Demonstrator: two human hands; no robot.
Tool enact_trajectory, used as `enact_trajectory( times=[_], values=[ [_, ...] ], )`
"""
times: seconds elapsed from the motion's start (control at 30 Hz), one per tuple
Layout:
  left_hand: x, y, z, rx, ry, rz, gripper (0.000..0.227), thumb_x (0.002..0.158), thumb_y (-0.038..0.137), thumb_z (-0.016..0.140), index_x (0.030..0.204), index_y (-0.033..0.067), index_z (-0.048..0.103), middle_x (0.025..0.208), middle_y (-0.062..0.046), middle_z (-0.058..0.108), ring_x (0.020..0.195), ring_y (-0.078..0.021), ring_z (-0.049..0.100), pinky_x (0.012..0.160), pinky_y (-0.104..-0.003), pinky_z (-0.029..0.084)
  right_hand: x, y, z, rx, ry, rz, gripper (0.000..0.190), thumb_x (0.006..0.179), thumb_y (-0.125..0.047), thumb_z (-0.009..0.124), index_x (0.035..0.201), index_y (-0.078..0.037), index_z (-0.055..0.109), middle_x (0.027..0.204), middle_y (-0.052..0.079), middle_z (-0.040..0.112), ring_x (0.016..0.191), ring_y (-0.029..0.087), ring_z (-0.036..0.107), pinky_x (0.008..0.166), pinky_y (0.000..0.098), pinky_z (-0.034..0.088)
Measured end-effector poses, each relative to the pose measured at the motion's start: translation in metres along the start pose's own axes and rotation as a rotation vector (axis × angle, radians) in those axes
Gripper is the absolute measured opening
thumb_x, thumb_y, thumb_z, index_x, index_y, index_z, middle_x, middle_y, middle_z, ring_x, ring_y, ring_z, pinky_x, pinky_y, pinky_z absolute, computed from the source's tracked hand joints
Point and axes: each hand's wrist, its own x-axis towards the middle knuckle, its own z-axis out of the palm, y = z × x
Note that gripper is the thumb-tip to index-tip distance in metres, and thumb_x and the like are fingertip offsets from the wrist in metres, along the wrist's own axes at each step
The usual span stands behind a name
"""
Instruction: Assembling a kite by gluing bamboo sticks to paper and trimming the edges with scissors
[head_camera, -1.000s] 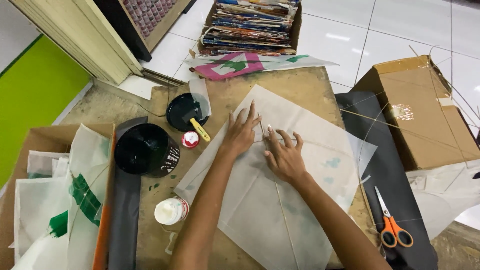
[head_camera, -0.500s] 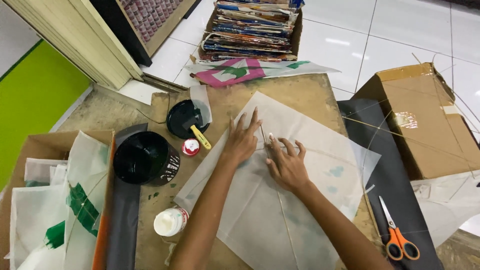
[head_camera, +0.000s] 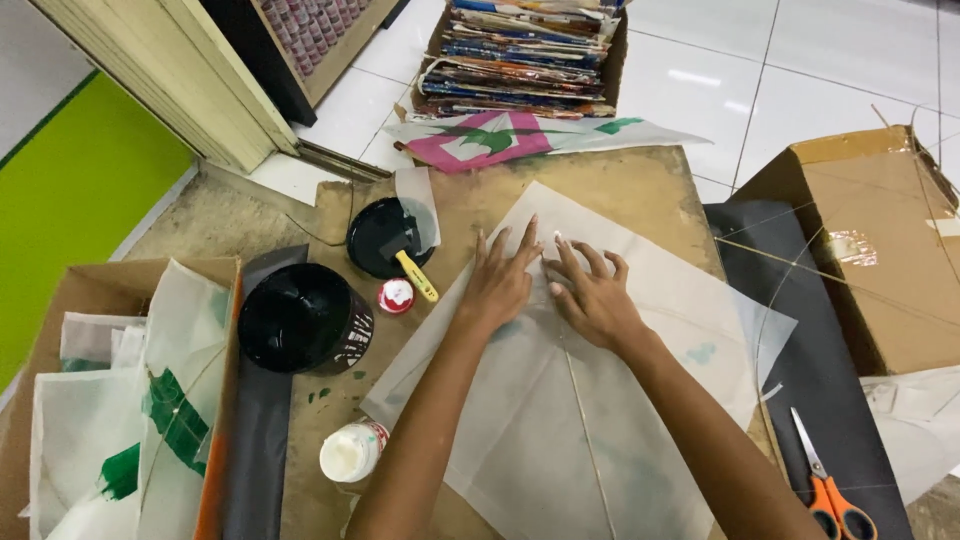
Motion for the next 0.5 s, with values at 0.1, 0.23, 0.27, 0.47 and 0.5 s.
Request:
enact_trajectory(
  times=[0.1,0.23,0.27,0.47,0.5],
  values=[
    [0.004,-0.005,0.005,0.011,0.023,0.005,0.085,0.087,0.008,0.045,0.165,0.0099,0.011,0.137,0.004,0.067,0.144,-0.0399,0.039,0.117,-0.074,0.016,0.005,-0.001,-0.004,-0.057,-0.019,-0.014,0.064,0.107,-0.049,0.029,0.163,-0.017,0.024,0.136,0.000,0.063,0.147,0.022,0.035,0.114,0.0558,0.017],
    [0.005,-0.002,0.001,0.006,0.000,-0.011,0.086,0.088,0.009,0.047,0.166,0.0106,0.010,0.135,0.004,0.069,0.144,-0.0389,0.039,0.118,-0.074,0.015,0.004,0.000,0.000,-0.191,-0.011,-0.072,0.060,0.108,-0.050,0.026,0.160,-0.020,0.031,0.128,-0.001,0.067,0.146,0.021,0.036,0.114,0.0565,0.016],
    [0.005,0.002,-0.004,-0.007,-0.057,-0.038,0.086,0.089,0.009,0.045,0.166,0.0110,0.008,0.136,0.003,0.068,0.146,-0.0382,0.038,0.119,-0.073,0.013,0.003,0.001,0.001,-0.234,0.015,-0.105,0.059,0.108,-0.050,0.025,0.157,-0.020,0.035,0.126,-0.001,0.068,0.145,0.021,0.037,0.113,0.0569,0.018],
    [0.006,0.001,-0.009,-0.081,-0.091,-0.052,0.085,0.089,0.007,0.045,0.165,0.0073,0.009,0.141,0.000,0.065,0.147,-0.0390,0.036,0.119,-0.074,0.010,-0.002,-0.004,0.007,-0.245,-0.025,-0.065,0.062,0.107,-0.053,0.021,0.158,-0.019,0.033,0.128,0.001,0.067,0.145,0.024,0.036,0.113,0.0589,0.018],
    [0.002,0.004,-0.014,-0.081,-0.092,-0.053,0.085,0.089,0.007,0.045,0.165,0.0073,0.009,0.141,0.000,0.065,0.147,-0.0390,0.036,0.119,-0.074,0.010,-0.001,-0.006,0.005,-0.243,-0.026,-0.065,0.062,0.107,-0.053,0.021,0.158,-0.019,0.033,0.128,0.001,0.067,0.145,0.024,0.036,0.113,0.0589,0.018]
  ],
)
